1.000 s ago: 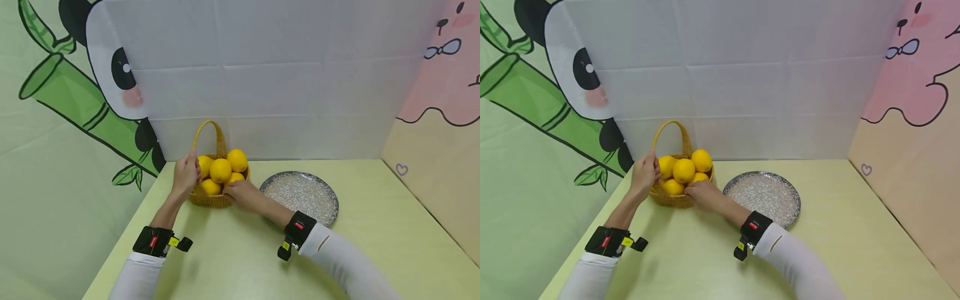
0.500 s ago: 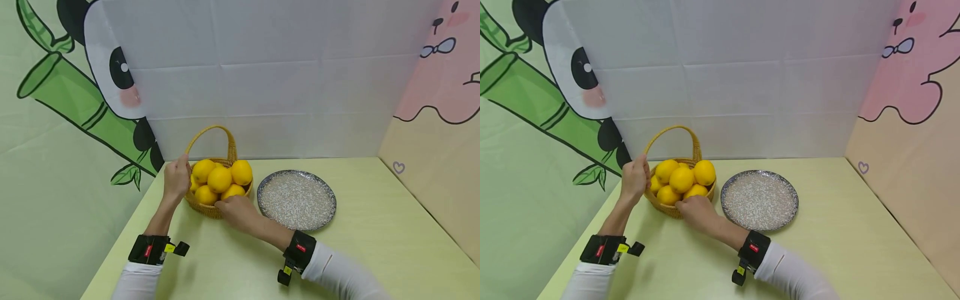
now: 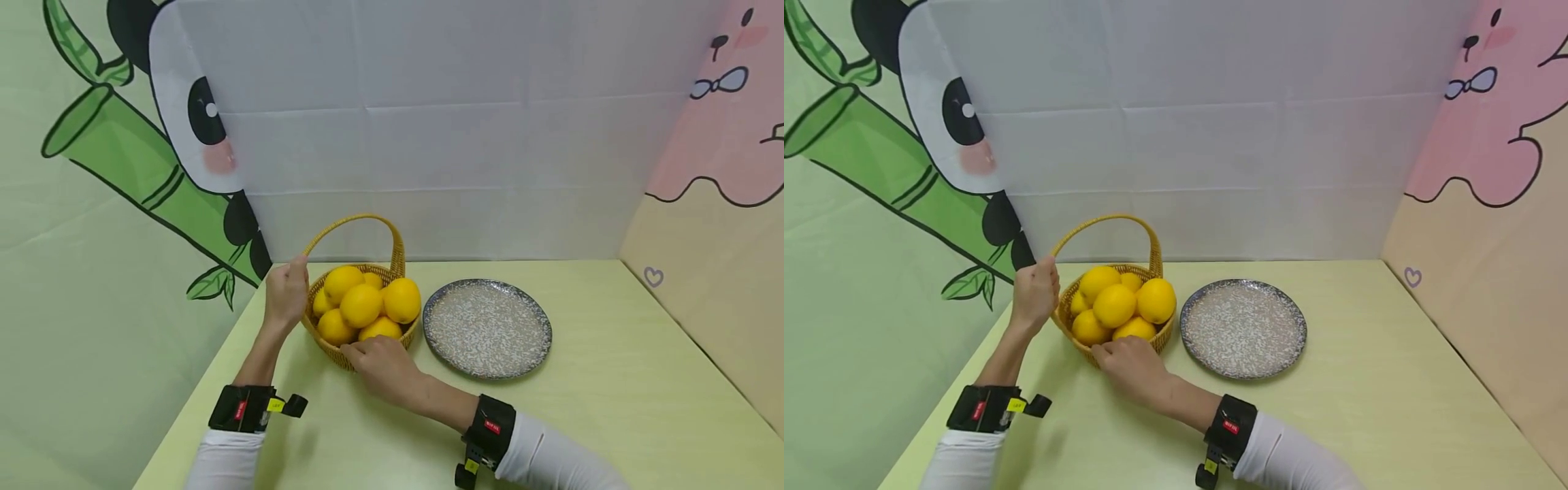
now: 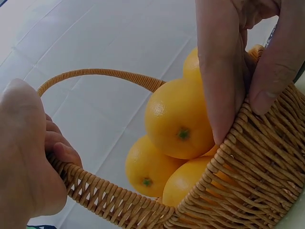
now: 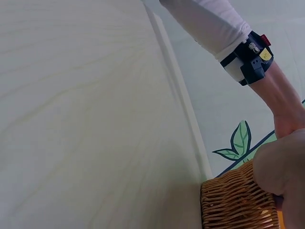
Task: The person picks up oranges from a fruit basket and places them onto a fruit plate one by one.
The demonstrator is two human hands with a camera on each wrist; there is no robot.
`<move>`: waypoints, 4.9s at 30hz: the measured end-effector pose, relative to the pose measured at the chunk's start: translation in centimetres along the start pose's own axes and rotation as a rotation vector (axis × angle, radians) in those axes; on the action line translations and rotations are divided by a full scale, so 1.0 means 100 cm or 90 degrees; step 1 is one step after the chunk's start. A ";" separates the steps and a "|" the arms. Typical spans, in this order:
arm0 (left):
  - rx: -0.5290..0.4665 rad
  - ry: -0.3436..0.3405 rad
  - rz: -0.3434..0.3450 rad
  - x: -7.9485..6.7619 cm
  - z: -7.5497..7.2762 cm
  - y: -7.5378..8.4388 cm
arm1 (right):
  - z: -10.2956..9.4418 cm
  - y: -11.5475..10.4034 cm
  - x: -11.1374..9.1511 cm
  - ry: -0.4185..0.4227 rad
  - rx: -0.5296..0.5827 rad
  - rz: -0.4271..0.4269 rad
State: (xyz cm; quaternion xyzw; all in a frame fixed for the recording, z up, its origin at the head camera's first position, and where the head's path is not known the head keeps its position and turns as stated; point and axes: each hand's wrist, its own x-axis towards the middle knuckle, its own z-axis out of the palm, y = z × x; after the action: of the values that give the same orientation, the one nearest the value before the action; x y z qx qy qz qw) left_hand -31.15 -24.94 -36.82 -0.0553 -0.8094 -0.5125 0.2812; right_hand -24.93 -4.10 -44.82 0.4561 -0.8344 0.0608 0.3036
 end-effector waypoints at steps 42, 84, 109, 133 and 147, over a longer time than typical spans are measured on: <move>-0.048 0.000 0.007 0.000 0.003 -0.004 | -0.059 0.122 -0.027 -0.113 0.143 0.164; -0.062 -0.011 0.022 0.002 0.005 -0.007 | -0.040 0.122 0.002 -0.199 0.210 0.231; -0.069 0.010 0.021 0.001 0.007 -0.007 | -0.055 0.142 -0.022 -0.046 0.222 0.193; -0.055 0.003 0.010 0.001 0.001 -0.004 | -0.072 0.212 -0.081 -0.091 0.203 0.282; -0.048 0.006 0.020 0.001 0.002 -0.007 | -0.063 0.241 -0.099 -0.156 0.226 0.358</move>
State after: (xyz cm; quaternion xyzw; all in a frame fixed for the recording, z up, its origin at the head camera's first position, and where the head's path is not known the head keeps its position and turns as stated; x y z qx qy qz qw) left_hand -31.62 -25.14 -37.40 -0.0762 -0.7872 -0.5387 0.2905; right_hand -37.32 19.35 -41.06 0.2583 -0.9340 0.2304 0.0886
